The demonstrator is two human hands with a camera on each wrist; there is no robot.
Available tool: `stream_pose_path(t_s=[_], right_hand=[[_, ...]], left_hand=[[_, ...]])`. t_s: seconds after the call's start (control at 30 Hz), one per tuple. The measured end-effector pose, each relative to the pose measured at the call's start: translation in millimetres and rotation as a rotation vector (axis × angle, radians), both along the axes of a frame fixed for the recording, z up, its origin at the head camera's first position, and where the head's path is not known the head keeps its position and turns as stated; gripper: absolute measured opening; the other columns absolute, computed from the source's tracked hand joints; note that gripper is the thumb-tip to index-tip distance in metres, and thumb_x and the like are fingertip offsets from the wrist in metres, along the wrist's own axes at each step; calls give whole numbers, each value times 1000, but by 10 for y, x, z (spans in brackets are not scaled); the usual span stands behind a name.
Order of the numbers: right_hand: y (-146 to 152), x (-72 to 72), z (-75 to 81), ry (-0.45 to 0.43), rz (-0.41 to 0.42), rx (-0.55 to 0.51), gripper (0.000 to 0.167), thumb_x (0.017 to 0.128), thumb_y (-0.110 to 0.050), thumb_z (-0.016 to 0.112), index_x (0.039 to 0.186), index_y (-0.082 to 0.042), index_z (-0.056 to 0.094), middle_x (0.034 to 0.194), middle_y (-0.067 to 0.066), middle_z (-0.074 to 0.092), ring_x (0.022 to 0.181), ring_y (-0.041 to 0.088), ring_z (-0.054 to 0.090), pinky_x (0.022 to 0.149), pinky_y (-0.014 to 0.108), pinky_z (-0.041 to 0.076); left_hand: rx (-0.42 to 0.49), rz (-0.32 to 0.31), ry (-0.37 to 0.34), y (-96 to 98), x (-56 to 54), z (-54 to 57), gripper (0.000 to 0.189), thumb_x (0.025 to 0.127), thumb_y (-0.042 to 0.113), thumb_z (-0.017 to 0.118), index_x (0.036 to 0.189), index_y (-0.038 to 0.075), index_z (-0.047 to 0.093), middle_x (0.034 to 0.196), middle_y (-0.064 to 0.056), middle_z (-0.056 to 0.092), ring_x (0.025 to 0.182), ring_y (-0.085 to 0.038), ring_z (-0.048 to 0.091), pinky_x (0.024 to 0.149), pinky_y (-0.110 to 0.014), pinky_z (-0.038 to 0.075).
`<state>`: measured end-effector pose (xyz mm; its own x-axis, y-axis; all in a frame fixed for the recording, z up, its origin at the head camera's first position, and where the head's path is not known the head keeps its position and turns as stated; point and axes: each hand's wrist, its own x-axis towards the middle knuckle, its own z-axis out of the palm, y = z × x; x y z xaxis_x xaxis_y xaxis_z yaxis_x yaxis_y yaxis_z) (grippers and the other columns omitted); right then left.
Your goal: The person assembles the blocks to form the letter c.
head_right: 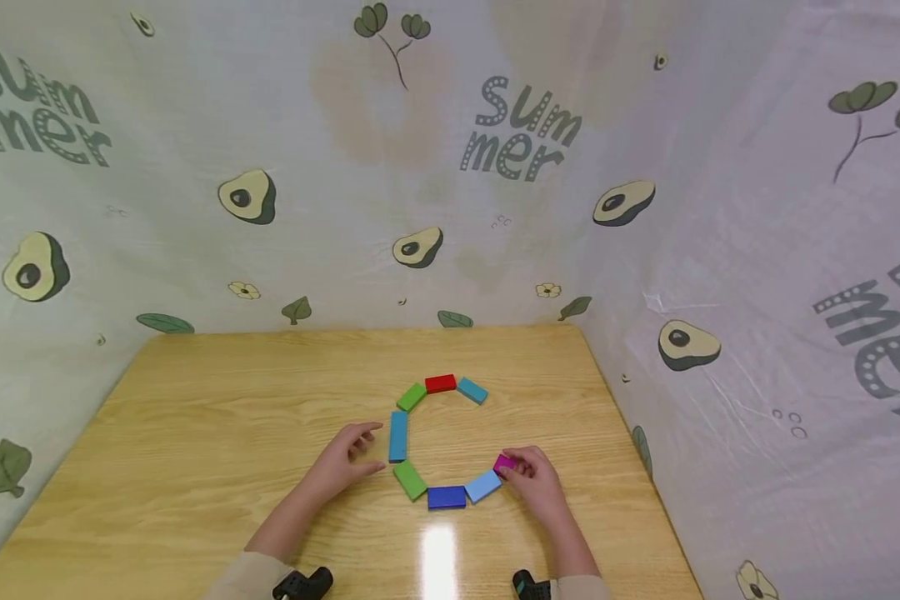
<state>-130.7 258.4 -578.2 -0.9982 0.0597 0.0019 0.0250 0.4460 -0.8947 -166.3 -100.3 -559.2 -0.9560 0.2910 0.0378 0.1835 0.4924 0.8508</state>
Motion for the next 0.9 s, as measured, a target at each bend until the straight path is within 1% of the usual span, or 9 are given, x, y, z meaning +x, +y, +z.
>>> stream_pose_path(t_s=[0.07,0.17,0.2,0.4,0.47,0.5,0.57,0.77,0.9], right_hand=[[24,14,-3,4,0,-12,26,88,-3,71,113,-1,69,92,7,55,76,15,49,64,24,44],[52,28,21,-3,17,-4,27,89,-3,70,115,3,67,92,9,54,77,14,48,64,25,43],[54,31,42,-10,18,-18,27,89,-1,69,115,5,67,93,10,55,77,14,48,65,25,43],[4,56,323,-44,41,-64,29,88,5,65,117,11,63,106,19,60,81,14,50,69,24,45],[6,45,369,-45,52,-56,29,88,6,65,116,11,63,105,20,60,81,14,51,69,24,45],[17,34,366,-45,54,-63,29,88,6,65,116,11,63,105,20,59,81,15,51,69,24,45],[54,10,302,-29,54,-66,28,88,5,67,115,11,64,105,20,60,80,14,51,69,23,45],[180,-49,12,-8,47,-62,28,87,1,70,114,5,67,108,15,61,82,12,53,70,23,46],[183,-29,-22,-18,67,-54,27,87,-1,70,114,2,68,106,12,60,82,14,53,71,25,46]], left_hand=[[-7,-1,6,-17,36,13,63,80,19,83,135,11,55,113,-9,55,97,-22,52,85,-44,46],[-18,-4,7,-45,88,47,64,80,19,83,136,11,55,115,-10,55,98,-22,51,85,-45,46],[-20,-3,9,-57,105,60,64,80,19,82,136,11,54,115,-10,55,98,-23,52,86,-45,46],[-21,21,14,-141,195,135,64,79,15,83,137,10,54,116,-10,55,99,-26,51,86,-48,46],[-27,19,17,-167,210,156,64,80,14,82,137,9,54,117,-11,55,99,-27,52,86,-48,46],[-26,17,16,-180,219,167,64,80,14,82,137,9,53,117,-11,55,100,-28,52,86,-49,46],[-33,15,19,-206,233,187,64,80,14,82,137,9,54,118,-12,55,101,-29,52,86,-49,47],[-52,22,36,-319,252,267,64,80,12,81,138,9,54,119,-13,55,102,-32,52,87,-52,45],[-69,32,43,-397,241,295,65,80,12,81,138,8,53,121,-12,55,103,-32,53,88,-51,44]])
